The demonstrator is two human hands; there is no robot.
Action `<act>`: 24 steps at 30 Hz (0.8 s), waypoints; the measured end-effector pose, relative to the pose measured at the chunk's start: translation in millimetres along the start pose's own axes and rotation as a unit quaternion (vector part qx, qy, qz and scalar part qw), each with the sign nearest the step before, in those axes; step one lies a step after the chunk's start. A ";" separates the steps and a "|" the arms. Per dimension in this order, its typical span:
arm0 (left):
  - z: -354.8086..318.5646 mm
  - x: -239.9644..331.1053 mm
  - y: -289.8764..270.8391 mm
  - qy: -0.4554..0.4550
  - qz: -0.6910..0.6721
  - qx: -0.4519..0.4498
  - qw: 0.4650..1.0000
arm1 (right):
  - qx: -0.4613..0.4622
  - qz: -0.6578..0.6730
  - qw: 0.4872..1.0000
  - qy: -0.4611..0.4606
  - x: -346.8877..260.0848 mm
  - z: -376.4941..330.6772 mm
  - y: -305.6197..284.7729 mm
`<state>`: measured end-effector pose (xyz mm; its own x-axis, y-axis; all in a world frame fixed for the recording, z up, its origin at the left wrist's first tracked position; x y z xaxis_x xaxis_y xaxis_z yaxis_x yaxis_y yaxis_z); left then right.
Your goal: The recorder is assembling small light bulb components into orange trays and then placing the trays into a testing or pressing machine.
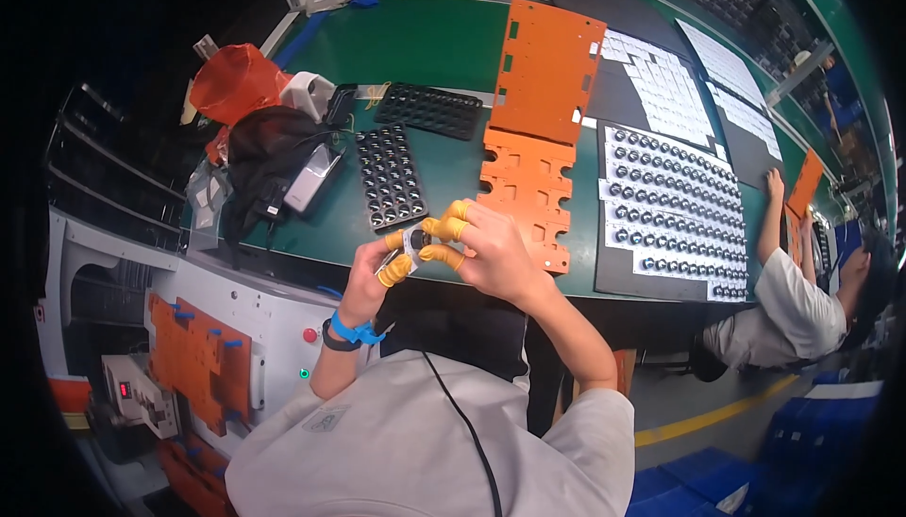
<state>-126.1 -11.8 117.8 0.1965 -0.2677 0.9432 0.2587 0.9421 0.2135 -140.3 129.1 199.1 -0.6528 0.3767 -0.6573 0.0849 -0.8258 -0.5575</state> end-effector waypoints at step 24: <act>39.7 11.6 94.9 0.222 0.449 -0.165 0.850 | -0.090 0.075 0.888 0.444 112.7 -82.6 -36.8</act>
<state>-136.7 82.5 159.0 0.7733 0.4098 0.4838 0.0529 0.7187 -0.6933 -154.8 236.6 103.6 0.2211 0.5164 -0.8273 0.2928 -0.8443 -0.4488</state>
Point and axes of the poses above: each hand's wrist, its own z-axis towards the middle knuckle, its own y-axis out of the palm, x = y × z, the point moved 10 cm from there along z, towards the middle knuckle, and after that the axes turned 9 degrees about y, right-handed, at the moved point
